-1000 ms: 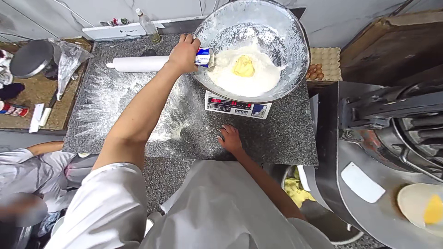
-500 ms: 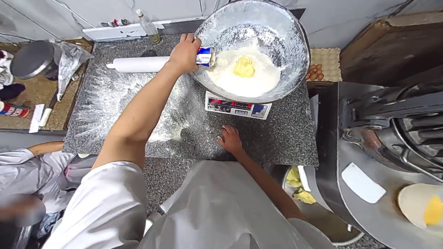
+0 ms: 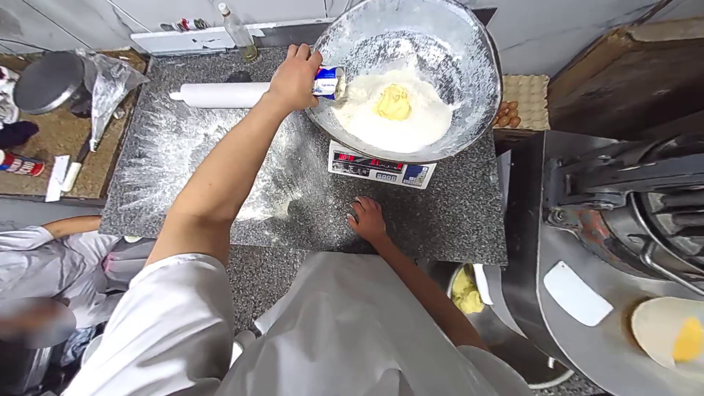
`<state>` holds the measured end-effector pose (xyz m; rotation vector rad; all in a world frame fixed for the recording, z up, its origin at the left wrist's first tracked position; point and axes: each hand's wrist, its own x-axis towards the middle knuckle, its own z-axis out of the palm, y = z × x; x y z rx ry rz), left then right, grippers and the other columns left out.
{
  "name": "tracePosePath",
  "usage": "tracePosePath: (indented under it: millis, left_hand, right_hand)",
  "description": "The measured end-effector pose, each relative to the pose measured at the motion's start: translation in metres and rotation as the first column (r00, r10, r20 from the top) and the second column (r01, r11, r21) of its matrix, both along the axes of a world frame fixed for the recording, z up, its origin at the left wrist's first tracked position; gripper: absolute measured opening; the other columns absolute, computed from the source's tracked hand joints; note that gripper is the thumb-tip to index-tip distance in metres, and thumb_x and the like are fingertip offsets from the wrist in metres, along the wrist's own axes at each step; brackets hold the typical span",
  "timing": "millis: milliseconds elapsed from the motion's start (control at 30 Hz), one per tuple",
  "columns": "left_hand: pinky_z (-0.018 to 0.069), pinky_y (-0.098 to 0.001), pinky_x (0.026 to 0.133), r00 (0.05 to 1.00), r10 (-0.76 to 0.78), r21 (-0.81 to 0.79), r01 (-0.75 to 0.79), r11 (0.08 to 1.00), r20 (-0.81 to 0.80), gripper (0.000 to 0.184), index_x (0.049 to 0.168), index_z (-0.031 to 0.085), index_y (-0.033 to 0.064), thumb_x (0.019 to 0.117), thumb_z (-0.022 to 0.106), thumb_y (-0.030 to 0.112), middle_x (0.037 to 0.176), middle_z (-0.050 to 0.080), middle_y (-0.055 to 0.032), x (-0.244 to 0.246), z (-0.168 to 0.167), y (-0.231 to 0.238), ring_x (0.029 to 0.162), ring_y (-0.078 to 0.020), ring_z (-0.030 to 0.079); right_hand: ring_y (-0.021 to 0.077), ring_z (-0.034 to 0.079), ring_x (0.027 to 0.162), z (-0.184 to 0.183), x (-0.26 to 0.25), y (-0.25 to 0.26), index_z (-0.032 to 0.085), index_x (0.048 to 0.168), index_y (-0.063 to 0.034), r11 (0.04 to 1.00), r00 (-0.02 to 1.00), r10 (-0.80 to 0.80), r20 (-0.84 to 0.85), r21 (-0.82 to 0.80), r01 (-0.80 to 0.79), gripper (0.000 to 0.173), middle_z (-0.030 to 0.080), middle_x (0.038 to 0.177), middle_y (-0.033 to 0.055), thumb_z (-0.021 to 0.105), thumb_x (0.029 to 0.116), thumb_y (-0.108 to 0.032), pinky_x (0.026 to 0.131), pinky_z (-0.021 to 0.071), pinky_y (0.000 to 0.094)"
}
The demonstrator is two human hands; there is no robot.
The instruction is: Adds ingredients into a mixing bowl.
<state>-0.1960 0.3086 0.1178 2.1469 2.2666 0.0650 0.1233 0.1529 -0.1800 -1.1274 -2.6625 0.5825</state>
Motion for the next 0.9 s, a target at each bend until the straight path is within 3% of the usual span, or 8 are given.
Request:
tracePosePath:
  millis: [200,300,433,567,667,767,833,900]
  left_hand:
    - [0.0465,-0.0608,0.107,0.999,0.001,0.036,-0.002,0.999,0.041,0.087,0.141,0.054,0.0072,0.0642,0.092,0.023,0.144,0.050,-0.0242,-0.001,0.001,-0.003,0.137,-0.0475,0.044]
    - [0.0436,-0.0559,0.111,0.971,0.006,0.161,-0.046,0.986,0.241,0.087,0.140,0.054,0.0047,0.0644,0.091,0.027,0.140,0.054,-0.0245,-0.005,0.003,-0.018,0.133,-0.0430,0.050]
    - [0.0480,-0.0441,0.112,0.824,-0.070,0.408,-0.203,0.890,0.562,0.096,0.142,0.049,-0.0043,0.0656,0.092,0.034,0.137,0.059,-0.0229,-0.010,-0.007,-0.061,0.129,-0.0285,0.059]
    - [0.0516,-0.0361,0.110,0.621,-0.157,0.471,-0.383,0.794,0.768,0.100,0.143,0.045,-0.0066,0.0669,0.094,0.035,0.134,0.064,-0.0160,0.022,-0.035,-0.115,0.125,-0.0162,0.063]
    - [0.0541,-0.0379,0.108,0.535,-0.162,0.458,-0.485,0.745,0.829,0.096,0.141,0.047,-0.0068,0.0672,0.095,0.031,0.131,0.066,-0.0154,0.049,-0.051,-0.169,0.122,-0.0165,0.065]
    - [0.0562,-0.0389,0.105,0.445,-0.110,0.367,-0.548,0.752,0.889,0.097,0.143,0.047,-0.0015,0.0670,0.096,0.033,0.131,0.066,-0.0119,0.092,-0.074,-0.210,0.120,-0.0152,0.065]
    - [0.0566,-0.0389,0.105,0.395,-0.100,0.339,-0.600,0.725,0.913,0.098,0.139,0.047,-0.0067,0.0655,0.097,0.035,0.128,0.067,-0.0153,0.115,-0.096,-0.235,0.118,-0.0177,0.066]
    - [0.0555,-0.0381,0.106,0.349,-0.066,0.298,-0.669,0.681,0.935,0.100,0.137,0.046,-0.0113,0.0638,0.097,0.032,0.127,0.066,-0.0179,0.133,-0.116,-0.260,0.119,-0.0191,0.066]
  right_hand:
    - [0.0289,0.047,0.142,0.000,0.000,0.000,0.067,0.129,-0.0209,1.000,1.000,0.000,-0.003,0.008,0.000,0.047,0.056,0.150,0.0068,0.049,0.0986,-0.051,0.113,0.0396,0.0544]
    - [0.0299,0.047,0.142,0.003,0.001,-0.001,0.067,0.130,-0.0199,1.000,1.000,-0.004,-0.001,-0.007,0.004,0.047,0.056,0.149,0.0080,0.050,0.0984,-0.051,0.113,0.0397,0.0555]
    - [0.0296,0.050,0.140,0.001,-0.002,0.000,0.069,0.127,-0.0197,1.000,0.999,-0.009,-0.037,0.023,0.010,0.047,0.058,0.147,0.0078,0.052,0.0972,-0.052,0.111,0.0409,0.0547]
    - [0.0285,0.053,0.136,0.000,0.008,0.003,0.070,0.126,-0.0202,0.997,0.999,-0.022,-0.028,0.068,0.024,0.047,0.060,0.145,0.0068,0.052,0.0968,-0.053,0.109,0.0430,0.0545]
    - [0.0295,0.056,0.133,0.000,0.000,-0.001,0.072,0.123,-0.0196,0.993,0.999,-0.001,-0.033,0.116,0.005,0.047,0.062,0.143,0.0078,0.054,0.0959,-0.054,0.106,0.0453,0.0552]
    - [0.0306,0.056,0.133,-0.003,0.004,0.000,0.072,0.123,-0.0198,0.993,0.998,-0.010,-0.064,0.116,0.018,0.048,0.062,0.141,0.0082,0.056,0.0952,-0.055,0.107,0.0452,0.0563]
    - [0.0313,0.057,0.132,0.002,0.005,-0.001,0.071,0.126,-0.0161,0.998,0.984,-0.044,-0.170,0.033,0.051,0.047,0.064,0.138,0.0105,0.061,0.0952,-0.050,0.109,0.0455,0.0556]
    - [0.0264,0.065,0.121,0.035,0.003,-0.005,0.071,0.124,-0.0086,0.993,0.930,-0.100,-0.352,-0.094,0.071,0.040,0.070,0.127,0.0123,0.068,0.0953,-0.036,0.105,0.0537,0.0475]
